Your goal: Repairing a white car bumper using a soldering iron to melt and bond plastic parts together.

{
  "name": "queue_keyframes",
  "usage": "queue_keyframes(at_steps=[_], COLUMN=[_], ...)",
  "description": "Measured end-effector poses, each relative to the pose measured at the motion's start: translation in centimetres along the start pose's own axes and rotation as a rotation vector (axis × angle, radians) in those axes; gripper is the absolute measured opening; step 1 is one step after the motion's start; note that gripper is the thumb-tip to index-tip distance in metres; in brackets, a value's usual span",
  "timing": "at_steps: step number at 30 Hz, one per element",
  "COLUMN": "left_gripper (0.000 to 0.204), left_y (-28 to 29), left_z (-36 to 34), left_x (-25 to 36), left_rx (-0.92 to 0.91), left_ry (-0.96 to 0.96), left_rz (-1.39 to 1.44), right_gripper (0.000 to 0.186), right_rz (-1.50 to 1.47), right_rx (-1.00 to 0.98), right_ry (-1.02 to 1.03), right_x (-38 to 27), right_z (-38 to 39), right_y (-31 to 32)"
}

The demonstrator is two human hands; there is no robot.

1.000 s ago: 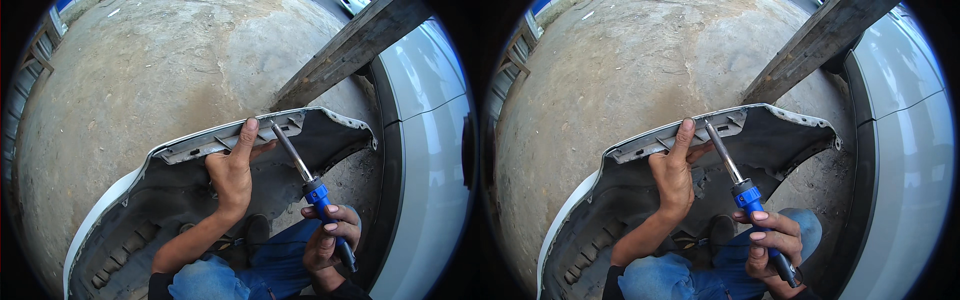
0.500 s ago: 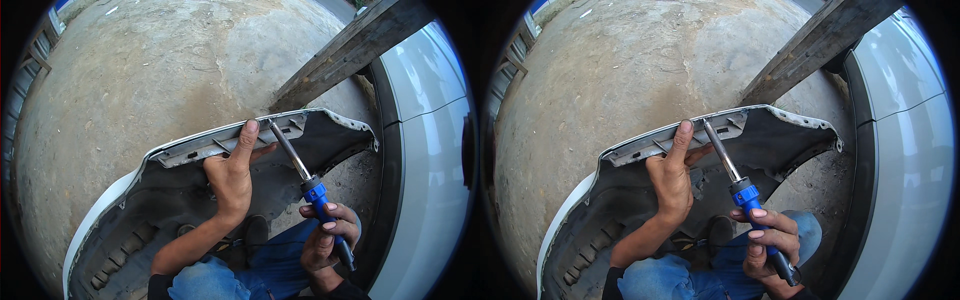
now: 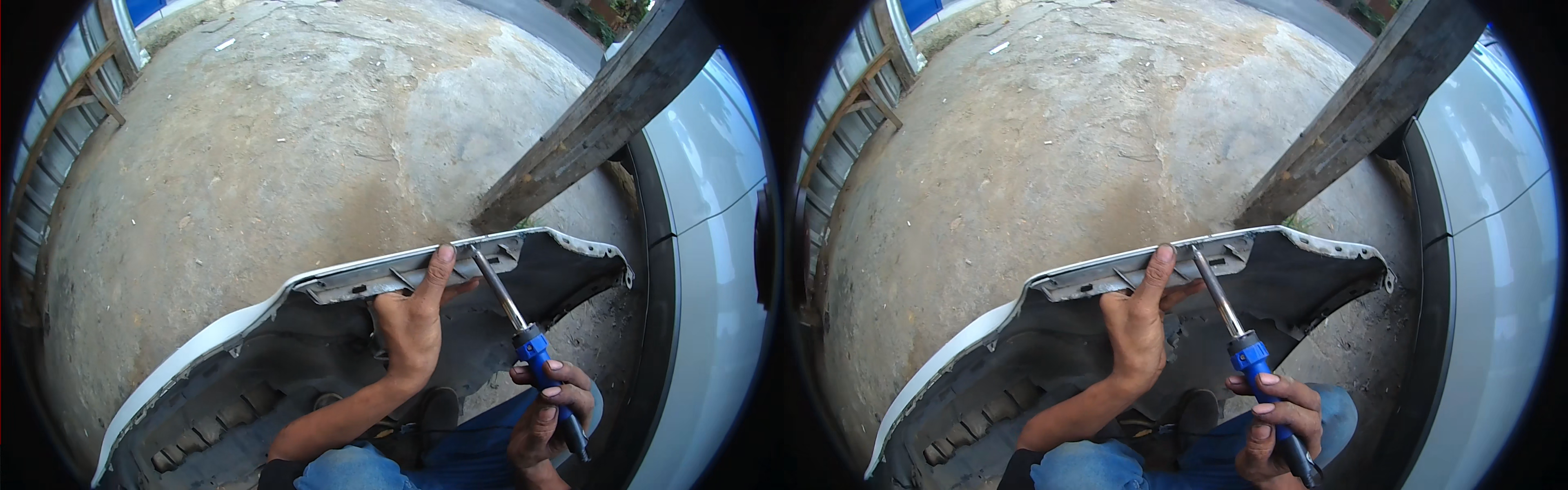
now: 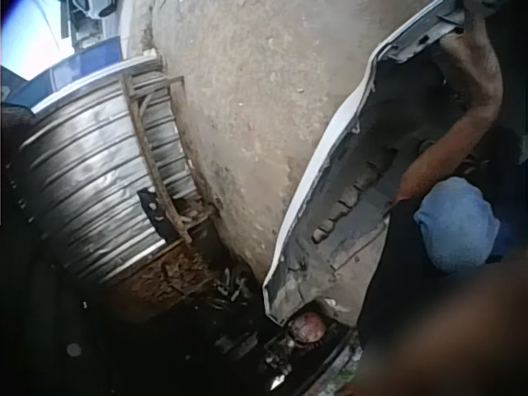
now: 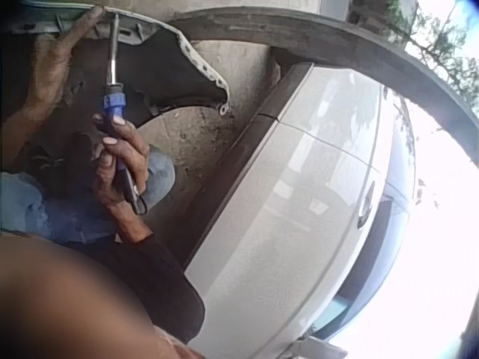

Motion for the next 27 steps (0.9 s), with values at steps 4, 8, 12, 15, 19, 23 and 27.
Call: queue_keyframes(at_steps=[4,8,12,15,19,23,27], left_gripper=[0.026,0.026,0.026,0.024,0.033,0.033,0.032], left_y=[0.5,0.6,0.2,0.3,0.7,0.2,0.3], left_z=[0.3,0.3,0.1,-0.2,-0.5,-0.2,-0.1], left_x=[0.0,0.2,-0.1,0.1,-0.3,0.0,0.0], left_rx=[-0.008,-0.002,0.013,0.007,0.021,0.024,0.015], left_ry=[0.003,0.003,0.042,-0.026,-0.013,-0.03,-0.008], left_rz=[0.006,-0.008,-0.014,-0.02,-0.013,-0.008,-0.019], right_gripper=[0.02,0.02,0.021,0.02,0.018,0.018,0.018], right_rz=[0.041,0.063,0.01,-0.107,-0.127,-0.151,-0.134], right_rx=[0.054,0.04,0.023,-0.015,-0.045,-0.041,-0.028], right_ry=[-0.055,-0.063,-0.084,-0.045,-0.07,-0.075,-0.077], right_x=[0.4,0.3,0.0,0.1,0.7,0.4,0.3], right_z=[0.7,0.7,-0.1,-0.7,-0.6,-0.6,-0.5], right_y=[0.4,0.2,0.1,0.0,0.0,0.2,0.2])
Point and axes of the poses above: each hand's wrist, its own z-axis away from the middle knuckle, its own y-axis out of the back of the hand, x = y × z, the point moved 4 cm from there along -z, towards the middle knuckle, and after that the axes turned 12 degrees about z, right-handed, at the moved point
